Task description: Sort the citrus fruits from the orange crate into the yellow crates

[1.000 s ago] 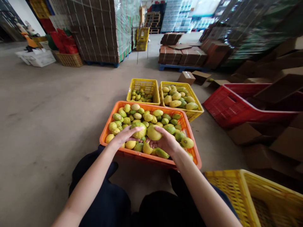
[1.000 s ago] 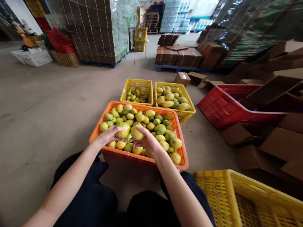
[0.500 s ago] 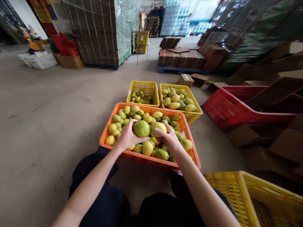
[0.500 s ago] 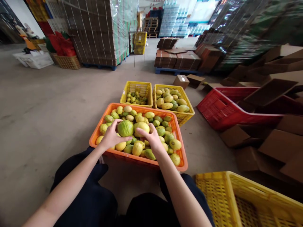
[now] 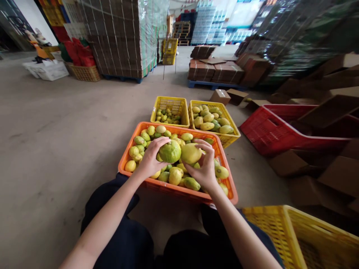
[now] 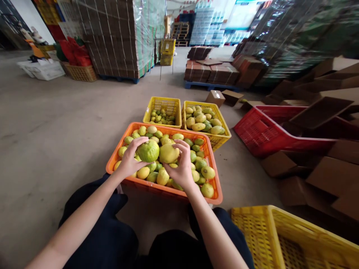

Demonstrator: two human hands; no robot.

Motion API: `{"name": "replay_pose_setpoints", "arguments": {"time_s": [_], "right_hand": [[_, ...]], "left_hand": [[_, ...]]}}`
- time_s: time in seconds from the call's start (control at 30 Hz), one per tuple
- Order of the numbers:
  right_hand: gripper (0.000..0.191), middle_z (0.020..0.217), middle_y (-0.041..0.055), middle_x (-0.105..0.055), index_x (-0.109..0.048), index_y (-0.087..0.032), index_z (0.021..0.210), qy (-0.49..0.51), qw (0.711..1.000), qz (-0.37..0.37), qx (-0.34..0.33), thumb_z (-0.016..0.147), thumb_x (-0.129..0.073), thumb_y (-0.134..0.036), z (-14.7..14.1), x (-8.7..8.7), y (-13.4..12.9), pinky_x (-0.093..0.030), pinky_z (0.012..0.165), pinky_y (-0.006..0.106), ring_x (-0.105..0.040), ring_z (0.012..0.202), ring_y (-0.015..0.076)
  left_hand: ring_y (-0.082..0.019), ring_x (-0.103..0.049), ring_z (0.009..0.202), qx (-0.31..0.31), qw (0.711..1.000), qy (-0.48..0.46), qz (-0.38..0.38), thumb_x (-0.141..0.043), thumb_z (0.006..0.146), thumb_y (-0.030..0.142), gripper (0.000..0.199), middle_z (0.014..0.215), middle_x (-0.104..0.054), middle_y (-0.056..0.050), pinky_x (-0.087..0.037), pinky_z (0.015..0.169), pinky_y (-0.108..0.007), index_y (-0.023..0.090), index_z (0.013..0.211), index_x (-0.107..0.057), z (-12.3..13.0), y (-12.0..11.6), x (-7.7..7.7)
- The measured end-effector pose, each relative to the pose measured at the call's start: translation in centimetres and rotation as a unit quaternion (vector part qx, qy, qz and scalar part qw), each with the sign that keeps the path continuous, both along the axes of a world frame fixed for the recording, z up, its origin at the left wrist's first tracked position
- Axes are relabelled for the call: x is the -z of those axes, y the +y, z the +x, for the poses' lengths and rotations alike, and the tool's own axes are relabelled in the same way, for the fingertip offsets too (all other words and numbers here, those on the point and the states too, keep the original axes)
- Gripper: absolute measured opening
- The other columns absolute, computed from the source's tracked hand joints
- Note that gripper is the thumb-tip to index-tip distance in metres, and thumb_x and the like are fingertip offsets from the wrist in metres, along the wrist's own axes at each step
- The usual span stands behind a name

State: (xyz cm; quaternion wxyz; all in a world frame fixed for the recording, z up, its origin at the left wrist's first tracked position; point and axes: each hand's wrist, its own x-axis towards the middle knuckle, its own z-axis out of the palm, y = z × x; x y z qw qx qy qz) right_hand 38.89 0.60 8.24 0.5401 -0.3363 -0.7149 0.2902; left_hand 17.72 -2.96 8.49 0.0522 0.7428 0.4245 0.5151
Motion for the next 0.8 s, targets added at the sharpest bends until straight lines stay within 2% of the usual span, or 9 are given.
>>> {"name": "replay_pose_setpoints", "arguments": {"time_s": [0.17, 0.27, 0.4, 0.5, 0.63, 0.8], "right_hand": [[0.057, 0.129, 0.0094, -0.059, -0.055, -0.029, 0.119, 0.019, 1.000, -0.015, 0.007, 0.068, -0.082, -0.024, 0.1, -0.4, 0.0, -0.049, 0.107, 0.050, -0.053, 0.131, 0.0323], [0.060, 0.124, 0.0080, -0.064, -0.058, -0.029, 0.116, 0.025, 0.998, -0.055, 0.019, 0.064, -0.087, -0.026, 0.1, -0.9, 0.0, -0.046, 0.111, 0.052, -0.055, 0.128, 0.0333], [0.066, 0.127, 0.0055, -0.061, -0.054, -0.033, 0.117, 0.058, 0.987, -0.144, -0.030, 0.062, -0.090, -0.026, 0.0, -1.7, -0.2, -0.049, 0.109, 0.044, -0.057, 0.125, 0.0274], [0.068, 0.121, 0.0037, -0.062, -0.052, -0.033, 0.112, 0.093, 0.973, -0.200, -0.072, 0.058, -0.092, -0.024, 0.0, -2.2, -0.4, -0.053, 0.104, 0.042, -0.061, 0.117, 0.0246], [0.069, 0.119, 0.0038, -0.060, -0.051, -0.032, 0.113, 0.088, 0.977, -0.175, -0.079, 0.058, -0.092, -0.023, 0.1, -2.2, -0.3, -0.052, 0.104, 0.043, -0.059, 0.118, 0.0253], [0.054, 0.114, 0.0038, -0.064, -0.060, -0.028, 0.109, 0.037, 0.988, -0.135, -0.067, 0.064, -0.090, -0.031, 0.3, -2.4, -0.1, -0.050, 0.103, 0.040, -0.061, 0.110, 0.0248]], "left_hand": [[-0.028, -0.054, 0.136, -0.002, 0.998, -0.042, -0.044, -0.082, 0.081, 0.037, 0.071, 0.141, -0.058, -0.011, -0.044, 0.116, -0.046, 0.029, 0.141, -0.045, 0.0, 0.0, 0.2], [-0.028, -0.054, 0.135, 0.000, 0.992, -0.081, -0.098, -0.085, 0.077, 0.041, 0.077, 0.142, -0.056, -0.011, -0.045, 0.115, -0.044, 0.028, 0.141, -0.045, 0.1, 0.0, 0.4], [-0.028, -0.054, 0.134, 0.028, 0.982, -0.123, -0.141, -0.087, 0.074, 0.039, 0.086, 0.142, -0.055, -0.012, -0.044, 0.115, -0.043, 0.027, 0.146, -0.040, 0.5, -0.1, 0.6], [-0.027, -0.055, 0.132, 0.045, 0.976, -0.150, -0.150, -0.087, 0.070, 0.037, 0.086, 0.138, -0.056, -0.011, -0.044, 0.114, -0.042, 0.026, 0.142, -0.042, 0.8, -0.1, 0.7], [-0.026, -0.058, 0.126, 0.053, 0.962, -0.199, -0.180, -0.089, 0.067, 0.043, 0.077, 0.135, -0.056, -0.010, -0.049, 0.108, -0.040, 0.025, 0.129, -0.048, 1.1, 0.0, 0.5], [-0.028, -0.058, 0.125, 0.051, 0.962, -0.195, -0.184, -0.092, 0.063, 0.044, 0.076, 0.133, -0.060, -0.010, -0.047, 0.109, -0.041, 0.025, 0.126, -0.053, 1.0, 0.2, 0.3]]}}
